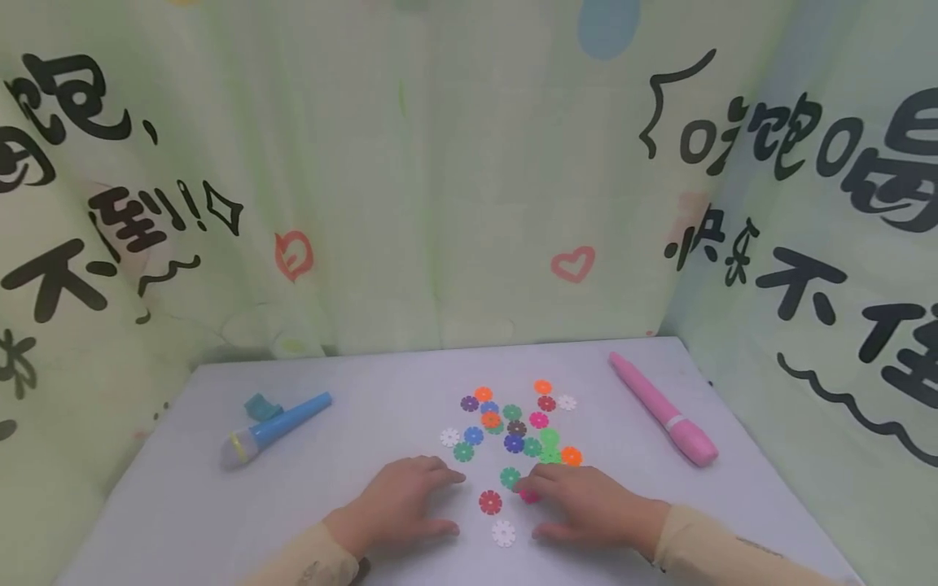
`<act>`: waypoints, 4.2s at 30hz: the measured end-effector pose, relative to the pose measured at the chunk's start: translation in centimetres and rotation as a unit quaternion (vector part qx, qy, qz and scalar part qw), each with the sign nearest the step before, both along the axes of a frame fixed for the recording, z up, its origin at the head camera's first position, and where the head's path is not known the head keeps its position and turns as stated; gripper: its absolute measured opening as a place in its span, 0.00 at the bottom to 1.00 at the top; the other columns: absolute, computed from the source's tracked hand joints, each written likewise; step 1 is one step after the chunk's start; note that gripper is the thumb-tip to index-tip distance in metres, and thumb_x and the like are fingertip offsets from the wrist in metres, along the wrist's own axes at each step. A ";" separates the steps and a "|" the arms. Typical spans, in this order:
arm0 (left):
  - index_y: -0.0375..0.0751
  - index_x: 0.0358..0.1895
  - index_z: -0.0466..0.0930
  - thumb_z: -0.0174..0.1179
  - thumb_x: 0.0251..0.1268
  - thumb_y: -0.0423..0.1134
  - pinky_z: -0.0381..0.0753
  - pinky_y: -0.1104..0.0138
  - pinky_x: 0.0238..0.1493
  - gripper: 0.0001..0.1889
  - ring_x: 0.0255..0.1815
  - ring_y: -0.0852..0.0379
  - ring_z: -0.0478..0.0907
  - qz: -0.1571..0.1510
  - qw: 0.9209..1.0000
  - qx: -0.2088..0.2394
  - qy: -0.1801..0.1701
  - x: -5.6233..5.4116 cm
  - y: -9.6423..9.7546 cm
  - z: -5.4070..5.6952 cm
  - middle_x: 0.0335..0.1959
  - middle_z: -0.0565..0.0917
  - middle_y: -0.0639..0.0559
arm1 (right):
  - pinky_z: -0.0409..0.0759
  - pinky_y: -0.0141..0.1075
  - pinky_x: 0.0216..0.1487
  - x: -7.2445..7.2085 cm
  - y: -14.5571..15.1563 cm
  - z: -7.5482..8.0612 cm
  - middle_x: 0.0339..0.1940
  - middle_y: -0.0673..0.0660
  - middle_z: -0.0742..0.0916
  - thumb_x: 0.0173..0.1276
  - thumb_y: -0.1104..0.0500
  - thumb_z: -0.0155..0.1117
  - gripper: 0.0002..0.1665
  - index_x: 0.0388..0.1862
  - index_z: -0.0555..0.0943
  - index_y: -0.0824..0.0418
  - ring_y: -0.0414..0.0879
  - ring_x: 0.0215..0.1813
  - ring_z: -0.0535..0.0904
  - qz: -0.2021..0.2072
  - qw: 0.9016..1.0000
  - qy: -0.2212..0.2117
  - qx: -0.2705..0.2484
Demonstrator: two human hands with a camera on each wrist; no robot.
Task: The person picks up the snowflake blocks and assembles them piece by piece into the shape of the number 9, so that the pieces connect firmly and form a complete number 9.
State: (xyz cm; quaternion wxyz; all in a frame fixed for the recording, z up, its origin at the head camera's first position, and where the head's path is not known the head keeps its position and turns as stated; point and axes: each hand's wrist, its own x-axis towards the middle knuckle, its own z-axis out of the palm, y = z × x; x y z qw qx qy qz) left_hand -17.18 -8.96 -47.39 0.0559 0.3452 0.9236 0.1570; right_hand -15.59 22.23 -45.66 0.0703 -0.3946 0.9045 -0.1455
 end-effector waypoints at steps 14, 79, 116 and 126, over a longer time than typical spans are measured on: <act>0.64 0.58 0.82 0.73 0.54 0.58 0.77 0.68 0.43 0.26 0.40 0.68 0.72 -0.010 1.000 0.024 -0.008 -1.6 2.8 -1.6 0.40 0.77 0.69 | 0.79 0.31 0.48 -0.1 -2.2 -1.2 0.46 0.33 0.81 0.65 0.47 0.72 0.25 0.60 0.79 0.45 0.29 0.46 0.76 0.019 0.994 -0.087 -0.058; 0.55 0.33 0.82 0.70 0.61 0.37 0.77 0.71 0.38 0.07 0.30 0.68 0.74 0.014 0.986 0.094 -0.141 -1.3 4.5 -1.3 0.25 0.77 0.68 | 0.78 0.31 0.37 0.1 -3.0 -1.6 0.31 0.40 0.82 0.66 0.59 0.70 0.10 0.40 0.80 0.45 0.36 0.34 0.76 -0.076 0.962 -0.215 -0.148; 0.48 0.38 0.91 0.74 0.57 0.39 0.80 0.73 0.37 0.06 0.29 0.70 0.78 0.127 0.967 0.201 -0.095 2.9 0.9 2.3 0.27 0.83 0.68 | 0.83 0.33 0.39 0.4 -6.8 1.9 0.46 0.53 0.87 0.61 0.58 0.76 0.22 0.54 0.85 0.61 0.46 0.39 0.86 -0.178 0.901 -0.254 -0.303; 0.48 0.36 0.90 0.72 0.60 0.40 0.79 0.74 0.35 0.03 0.27 0.71 0.76 0.118 0.978 0.164 -0.046 3.3 1.3 2.7 0.26 0.83 0.67 | 0.84 0.33 0.38 0.6 -7.1 1.9 0.36 0.51 0.87 0.59 0.56 0.77 0.20 0.51 0.87 0.59 0.46 0.37 0.85 -0.191 0.896 -0.256 -0.309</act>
